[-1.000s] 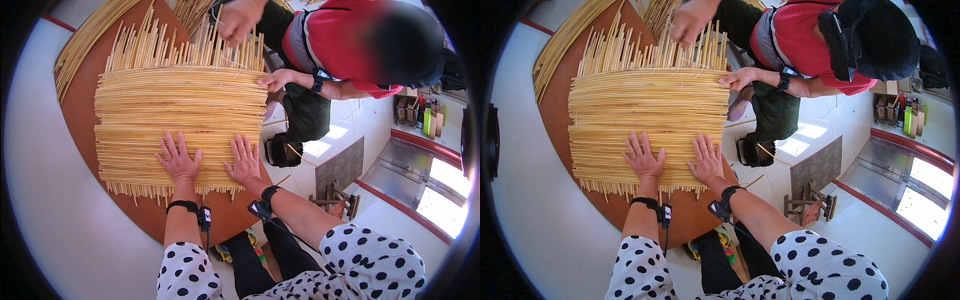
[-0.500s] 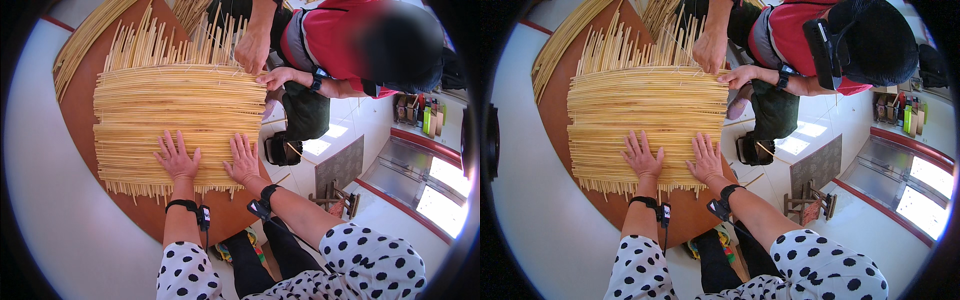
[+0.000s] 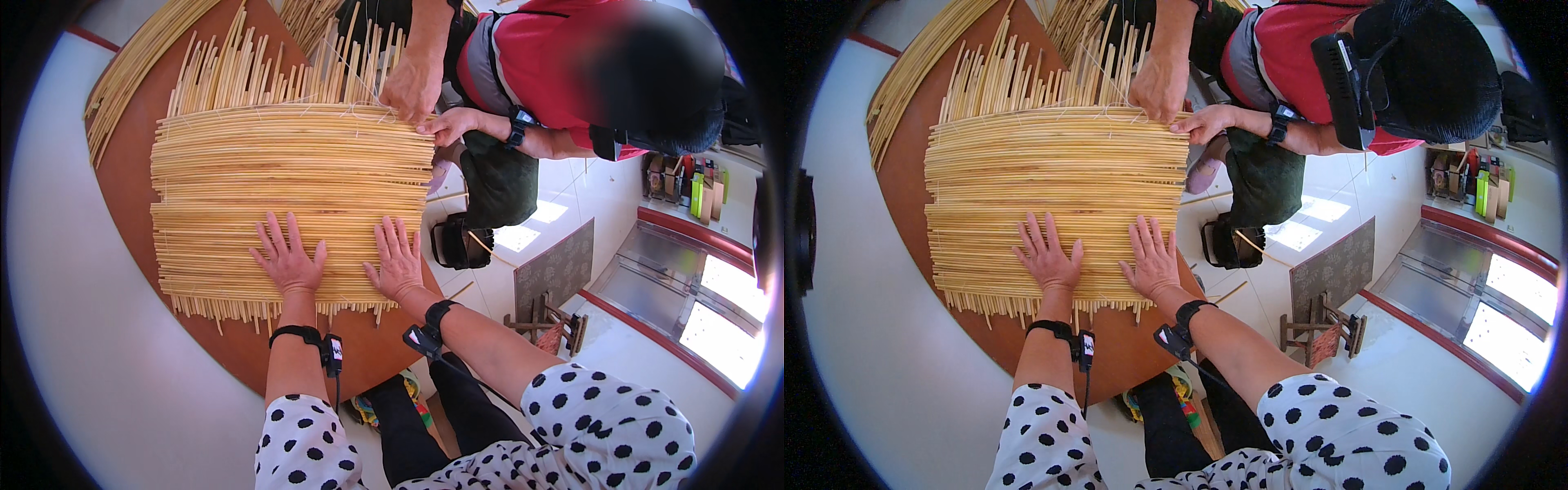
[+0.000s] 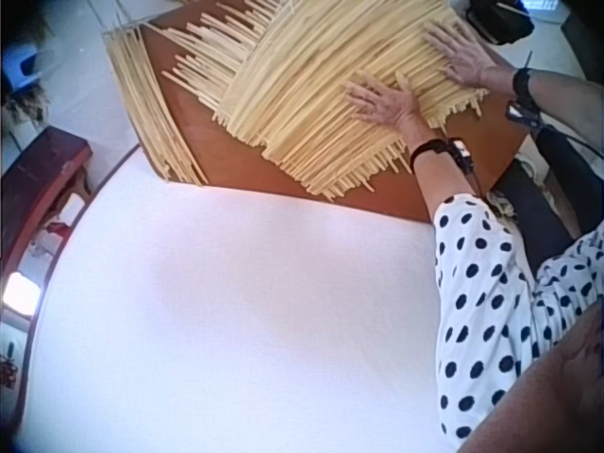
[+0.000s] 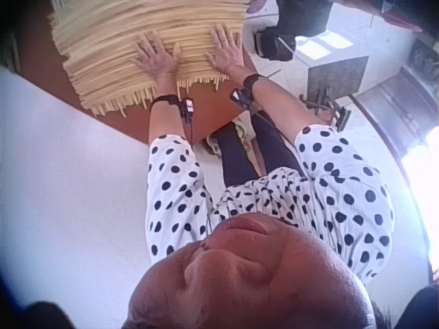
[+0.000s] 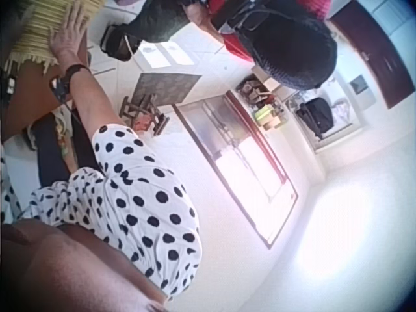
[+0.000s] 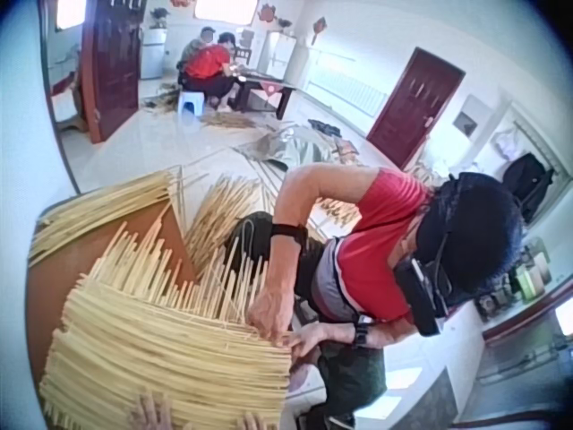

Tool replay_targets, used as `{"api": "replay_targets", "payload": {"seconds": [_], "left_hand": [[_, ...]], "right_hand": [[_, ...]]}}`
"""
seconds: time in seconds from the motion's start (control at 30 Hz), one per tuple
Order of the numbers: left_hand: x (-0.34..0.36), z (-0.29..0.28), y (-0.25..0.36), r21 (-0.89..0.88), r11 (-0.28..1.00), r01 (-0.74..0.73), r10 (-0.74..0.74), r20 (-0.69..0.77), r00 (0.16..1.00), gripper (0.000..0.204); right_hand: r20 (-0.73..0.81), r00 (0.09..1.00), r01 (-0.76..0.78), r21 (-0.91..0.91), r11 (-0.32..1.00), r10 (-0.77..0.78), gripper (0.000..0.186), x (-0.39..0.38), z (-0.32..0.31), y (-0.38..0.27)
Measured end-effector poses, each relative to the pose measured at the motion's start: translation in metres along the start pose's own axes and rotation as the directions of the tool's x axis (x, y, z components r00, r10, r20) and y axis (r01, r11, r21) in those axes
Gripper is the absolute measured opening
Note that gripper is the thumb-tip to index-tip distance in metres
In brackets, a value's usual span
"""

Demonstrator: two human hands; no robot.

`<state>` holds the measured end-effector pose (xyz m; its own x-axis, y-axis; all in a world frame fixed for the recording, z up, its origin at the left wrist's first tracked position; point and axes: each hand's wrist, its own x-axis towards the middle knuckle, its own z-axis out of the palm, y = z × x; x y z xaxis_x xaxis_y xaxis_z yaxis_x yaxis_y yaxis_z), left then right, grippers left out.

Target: Arranging and securing long bamboo sticks side-by-side to create a mat.

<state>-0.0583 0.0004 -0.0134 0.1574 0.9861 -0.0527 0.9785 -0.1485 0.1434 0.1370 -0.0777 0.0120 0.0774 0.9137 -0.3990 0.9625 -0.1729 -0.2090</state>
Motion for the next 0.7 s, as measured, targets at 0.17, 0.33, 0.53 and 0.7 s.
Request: {"api": "replay_targets", "payload": {"seconds": [0.17, 0.33, 0.53, 0.7], "left_hand": [[-0.0001, 0.0018, -0.0002, 0.009, 1.000, 0.002, -0.002, 0.006, 1.000, 0.086], [0.0007, 0.0023, 0.0009, 0.011, 1.000, 0.003, -0.003, 0.003, 1.000, 0.087], [0.0003, 0.0032, -0.0003, 0.004, 1.000, -0.015, 0.015, -0.035, 0.999, 0.088], [-0.0001, 0.0036, -0.0006, 0.000, 1.000, -0.014, 0.014, -0.033, 0.999, 0.088]], "right_hand": [[0.011, 1.000, -0.002, 0.001, 1.000, 0.002, 0.081, 0.0008, 0.0006, 0.0004], [-0.016, 1.000, 0.006, -0.001, 1.000, -0.006, 0.081, 0.0003, 0.0025, 0.0022], [-0.010, 1.000, 0.002, -0.005, 1.000, -0.002, 0.081, 0.0003, 0.0021, 0.0015], [-0.012, 1.000, 0.006, 0.001, 1.000, -0.006, 0.081, 0.0002, 0.0014, 0.0015]]}}
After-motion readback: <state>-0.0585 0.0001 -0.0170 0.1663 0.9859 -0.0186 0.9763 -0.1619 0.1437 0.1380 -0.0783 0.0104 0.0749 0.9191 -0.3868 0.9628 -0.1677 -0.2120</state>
